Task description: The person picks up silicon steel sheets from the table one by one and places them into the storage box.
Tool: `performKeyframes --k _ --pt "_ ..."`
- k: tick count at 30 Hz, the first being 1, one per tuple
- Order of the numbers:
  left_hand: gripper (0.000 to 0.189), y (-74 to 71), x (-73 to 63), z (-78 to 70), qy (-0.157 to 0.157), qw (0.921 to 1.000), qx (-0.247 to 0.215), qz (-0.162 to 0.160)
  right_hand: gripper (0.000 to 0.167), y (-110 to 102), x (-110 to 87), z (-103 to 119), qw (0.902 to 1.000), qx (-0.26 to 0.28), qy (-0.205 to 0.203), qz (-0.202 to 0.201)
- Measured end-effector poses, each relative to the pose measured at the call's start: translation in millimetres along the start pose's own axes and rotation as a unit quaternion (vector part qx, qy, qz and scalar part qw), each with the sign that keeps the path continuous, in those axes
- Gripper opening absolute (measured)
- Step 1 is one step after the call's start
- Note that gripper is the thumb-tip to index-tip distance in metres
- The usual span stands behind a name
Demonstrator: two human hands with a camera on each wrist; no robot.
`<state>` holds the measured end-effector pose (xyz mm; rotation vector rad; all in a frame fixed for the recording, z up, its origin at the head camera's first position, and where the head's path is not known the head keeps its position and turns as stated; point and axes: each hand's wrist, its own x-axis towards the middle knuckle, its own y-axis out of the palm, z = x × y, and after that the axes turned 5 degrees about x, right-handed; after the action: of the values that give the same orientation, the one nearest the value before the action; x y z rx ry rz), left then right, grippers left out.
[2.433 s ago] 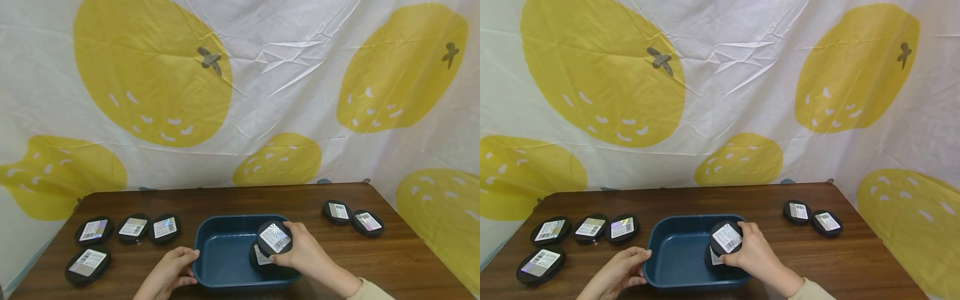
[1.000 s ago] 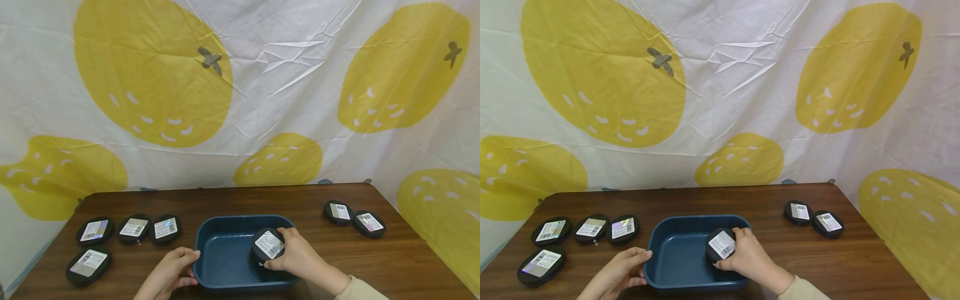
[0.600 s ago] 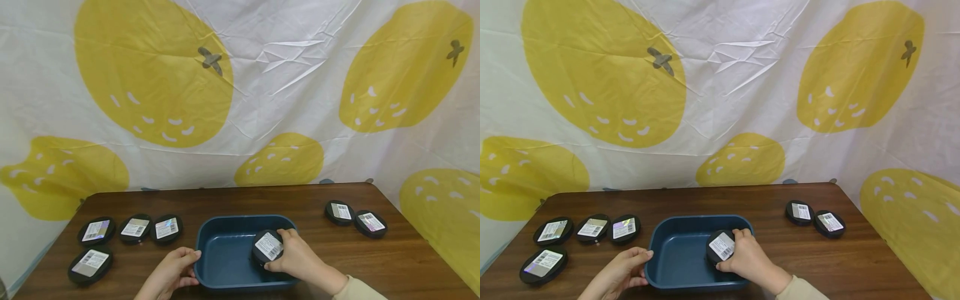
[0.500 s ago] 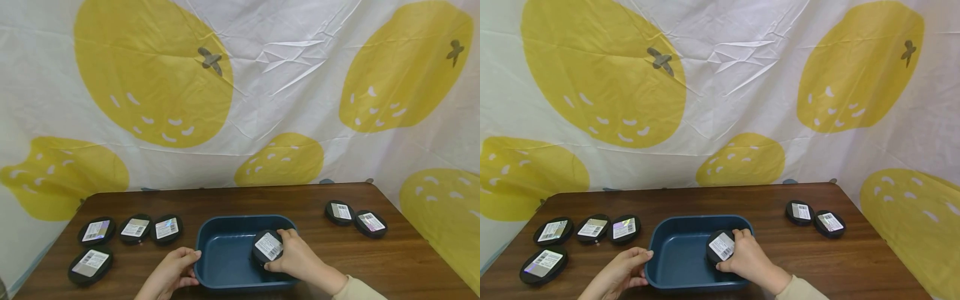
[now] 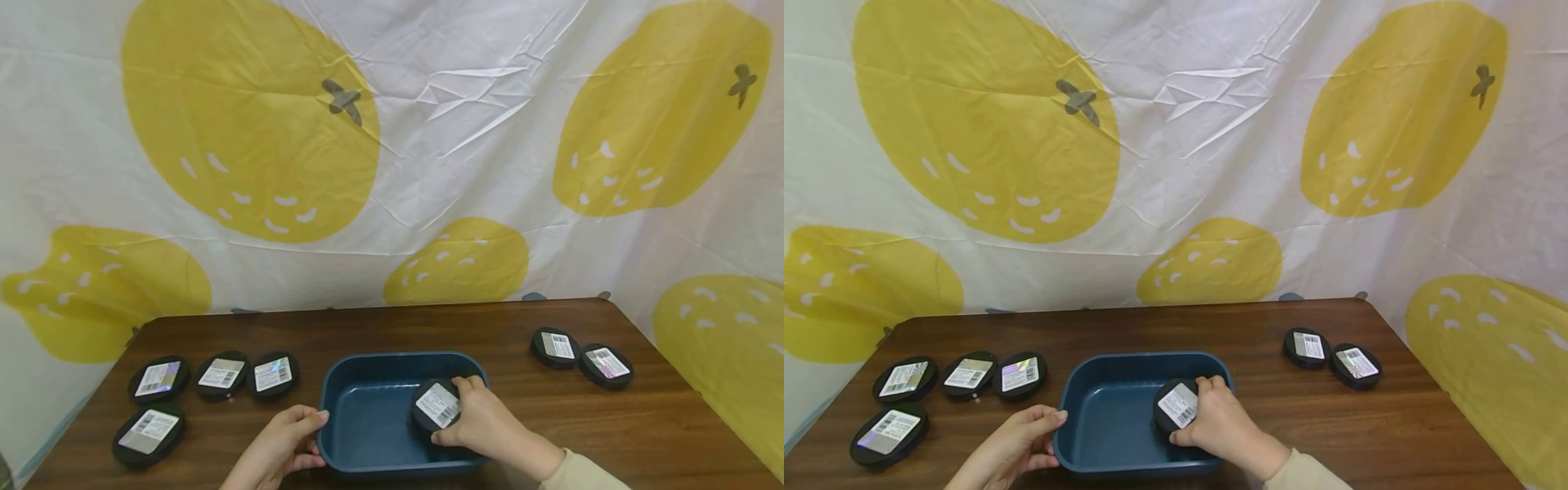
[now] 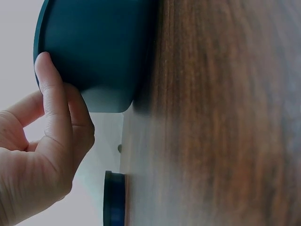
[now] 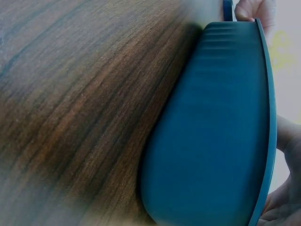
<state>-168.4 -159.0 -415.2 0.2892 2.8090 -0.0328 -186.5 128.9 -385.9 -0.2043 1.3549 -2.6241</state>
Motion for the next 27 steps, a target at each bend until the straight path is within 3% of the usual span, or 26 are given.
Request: performKeyframes --k 17,27 --pt "0.017 1.2 -1.3 -0.3 -0.002 1.0000 0.008 -0.002 0.090 -0.5 -1.0 0.3 0.9996 -0.014 -0.026 0.000" --pt "0.019 1.3 -0.9 1.8 -0.001 1.0000 0.009 -0.003 0.090 1.4 -0.4 -0.5 0.9994 -0.026 -0.020 0.010"
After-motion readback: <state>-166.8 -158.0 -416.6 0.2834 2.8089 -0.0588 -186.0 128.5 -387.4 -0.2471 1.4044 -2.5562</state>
